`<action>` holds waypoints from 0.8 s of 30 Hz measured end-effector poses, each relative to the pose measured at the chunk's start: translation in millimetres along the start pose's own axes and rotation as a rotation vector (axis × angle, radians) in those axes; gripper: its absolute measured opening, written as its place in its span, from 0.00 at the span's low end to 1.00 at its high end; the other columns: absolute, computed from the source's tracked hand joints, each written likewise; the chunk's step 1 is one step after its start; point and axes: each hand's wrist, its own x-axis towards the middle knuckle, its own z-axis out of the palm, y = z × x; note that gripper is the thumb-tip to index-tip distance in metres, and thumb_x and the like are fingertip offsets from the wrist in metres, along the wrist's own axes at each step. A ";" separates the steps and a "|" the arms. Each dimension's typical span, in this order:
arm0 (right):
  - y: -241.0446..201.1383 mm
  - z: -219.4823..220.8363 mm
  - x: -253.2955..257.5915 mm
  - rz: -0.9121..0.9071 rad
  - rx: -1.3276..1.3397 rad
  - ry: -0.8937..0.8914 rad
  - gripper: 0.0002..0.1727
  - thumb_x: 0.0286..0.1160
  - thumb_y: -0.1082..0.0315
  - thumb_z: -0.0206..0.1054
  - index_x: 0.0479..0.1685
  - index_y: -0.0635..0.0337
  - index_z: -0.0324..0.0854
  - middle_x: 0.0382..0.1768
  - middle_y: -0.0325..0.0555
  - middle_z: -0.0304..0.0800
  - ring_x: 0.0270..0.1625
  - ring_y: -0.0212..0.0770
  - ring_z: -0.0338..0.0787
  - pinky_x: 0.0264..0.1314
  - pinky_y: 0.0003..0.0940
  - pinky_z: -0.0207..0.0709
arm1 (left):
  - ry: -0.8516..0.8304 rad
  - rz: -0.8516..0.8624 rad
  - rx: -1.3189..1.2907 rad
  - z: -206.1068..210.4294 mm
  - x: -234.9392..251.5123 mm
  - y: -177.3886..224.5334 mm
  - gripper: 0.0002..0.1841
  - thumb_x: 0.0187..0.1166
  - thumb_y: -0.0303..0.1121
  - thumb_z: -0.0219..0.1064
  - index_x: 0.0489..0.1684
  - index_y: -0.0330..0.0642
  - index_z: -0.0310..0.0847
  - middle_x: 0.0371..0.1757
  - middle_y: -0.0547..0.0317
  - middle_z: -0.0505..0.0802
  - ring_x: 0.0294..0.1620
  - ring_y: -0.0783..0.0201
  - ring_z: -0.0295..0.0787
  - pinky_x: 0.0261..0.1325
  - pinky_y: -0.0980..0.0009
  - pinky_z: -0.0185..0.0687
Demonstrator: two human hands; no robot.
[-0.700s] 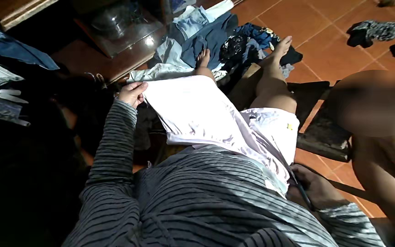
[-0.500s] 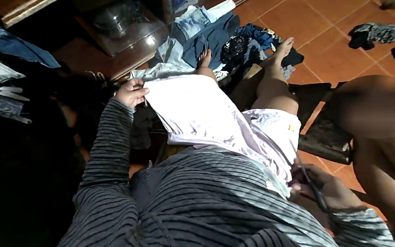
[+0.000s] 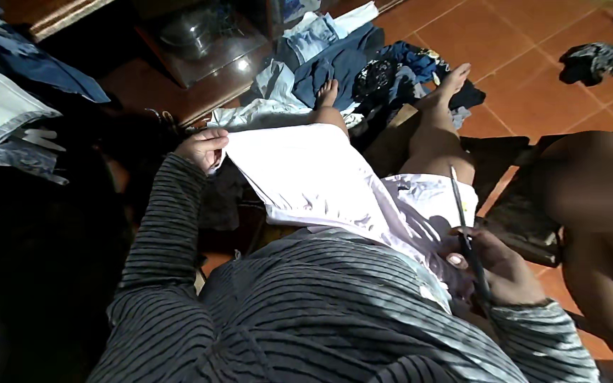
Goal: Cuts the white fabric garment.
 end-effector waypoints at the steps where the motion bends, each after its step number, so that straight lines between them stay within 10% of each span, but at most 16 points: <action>1: 0.6 -0.4 -0.5 0.001 0.003 0.007 0.37 0.56 0.45 0.81 0.63 0.55 0.75 0.35 0.22 0.91 0.35 0.20 0.90 0.40 0.19 0.86 | 0.015 -0.022 -0.020 -1.8 -0.3 0.7 0.12 0.84 0.22 0.54 0.45 0.51 0.81 0.36 0.71 0.93 0.38 0.76 0.90 0.47 0.75 0.87; 7: 1.6 6.7 -3.1 0.015 -0.027 0.049 0.37 0.55 0.49 0.81 0.64 0.57 0.74 0.34 0.23 0.90 0.34 0.19 0.89 0.39 0.17 0.85 | 0.335 -0.211 -0.030 20.0 -7.8 17.2 0.12 0.83 0.19 0.60 0.59 0.36 0.79 0.46 0.62 0.89 0.42 0.74 0.87 0.50 0.77 0.85; 13: -10.5 14.4 3.0 -0.189 0.119 0.038 0.33 0.66 0.43 0.78 0.68 0.47 0.74 0.43 0.21 0.93 0.41 0.23 0.91 0.43 0.20 0.86 | 0.202 0.056 -0.010 32.8 -9.8 48.3 0.16 0.81 0.19 0.57 0.63 0.39 0.81 0.49 0.63 0.91 0.48 0.73 0.89 0.57 0.75 0.86; 24: -94.7 101.6 67.7 -0.156 0.573 -0.857 0.37 0.73 0.27 0.60 0.63 0.50 0.83 0.32 0.31 0.91 0.32 0.29 0.89 0.37 0.28 0.86 | -0.040 0.361 0.363 86.1 -25.5 107.1 0.32 0.66 0.18 0.73 0.76 0.31 0.75 0.63 0.54 0.90 0.42 0.72 0.92 0.48 0.73 0.91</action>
